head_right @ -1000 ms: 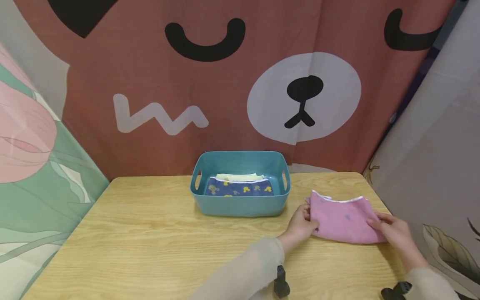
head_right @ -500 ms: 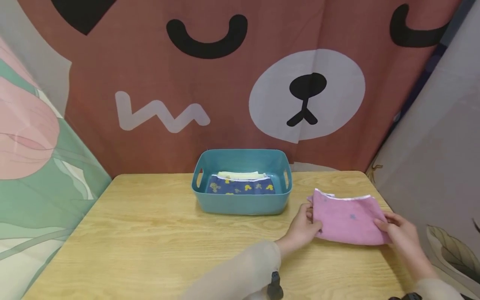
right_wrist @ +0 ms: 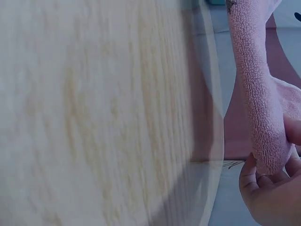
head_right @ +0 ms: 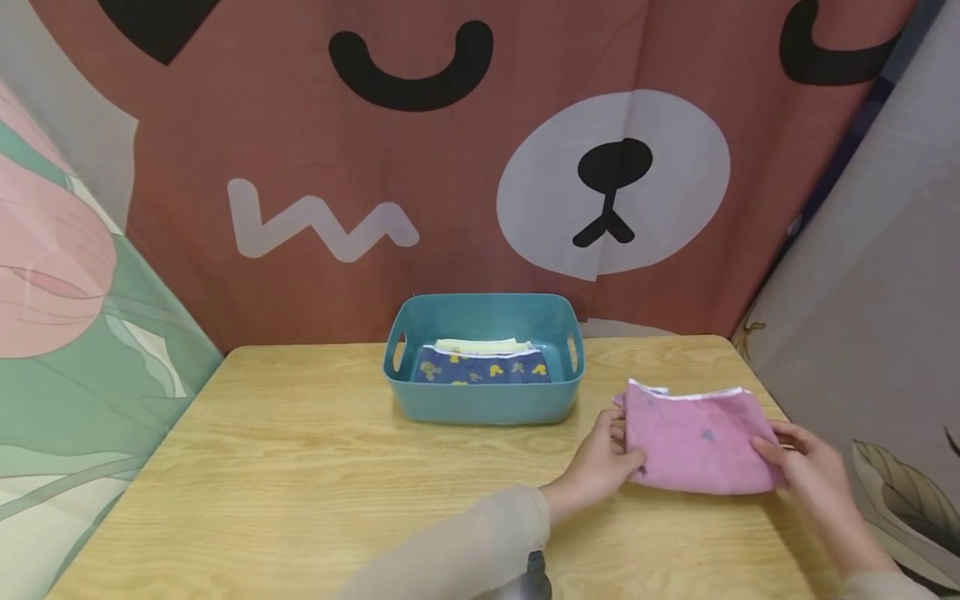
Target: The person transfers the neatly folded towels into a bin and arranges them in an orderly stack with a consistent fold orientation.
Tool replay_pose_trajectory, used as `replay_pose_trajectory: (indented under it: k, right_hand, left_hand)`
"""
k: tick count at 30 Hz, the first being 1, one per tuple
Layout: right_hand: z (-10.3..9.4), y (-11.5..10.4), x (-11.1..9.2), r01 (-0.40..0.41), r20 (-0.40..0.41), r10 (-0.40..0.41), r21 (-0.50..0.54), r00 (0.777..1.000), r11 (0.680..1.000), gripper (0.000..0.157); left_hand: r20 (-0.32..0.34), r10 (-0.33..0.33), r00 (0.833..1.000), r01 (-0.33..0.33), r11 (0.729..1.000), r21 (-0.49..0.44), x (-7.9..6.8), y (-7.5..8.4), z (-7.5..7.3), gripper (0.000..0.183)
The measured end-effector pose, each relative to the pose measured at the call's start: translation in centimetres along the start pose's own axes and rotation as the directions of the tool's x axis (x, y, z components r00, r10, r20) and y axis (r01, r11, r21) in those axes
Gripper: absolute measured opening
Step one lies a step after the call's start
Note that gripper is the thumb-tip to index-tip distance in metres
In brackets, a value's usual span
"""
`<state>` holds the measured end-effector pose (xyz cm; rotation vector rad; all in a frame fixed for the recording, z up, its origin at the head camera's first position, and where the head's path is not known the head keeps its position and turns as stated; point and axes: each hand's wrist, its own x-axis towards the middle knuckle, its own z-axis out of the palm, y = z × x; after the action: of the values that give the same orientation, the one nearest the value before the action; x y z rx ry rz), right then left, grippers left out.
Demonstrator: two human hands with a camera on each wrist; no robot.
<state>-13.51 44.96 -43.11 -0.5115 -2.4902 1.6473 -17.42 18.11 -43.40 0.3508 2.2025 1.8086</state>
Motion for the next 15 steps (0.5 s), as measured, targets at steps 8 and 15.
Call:
replay_pose_trajectory:
  k: [8, 15]
  right_hand:
    - [-0.2, 0.0, -1.1, 0.042, -0.012, -0.043, -0.026, 0.999, 0.999, 0.025]
    - [-0.3, -0.6, -2.1, 0.068, -0.010, -0.069, -0.101, 0.998, 0.993, 0.022]
  left_hand:
    - [0.046, 0.019, 0.999, -0.019, 1.000, -0.006, -1.0, 0.3, -0.7, 0.053]
    - [0.103, 0.040, 0.994, -0.041, 0.999, 0.007, -1.9, 0.4, -1.5, 0.054]
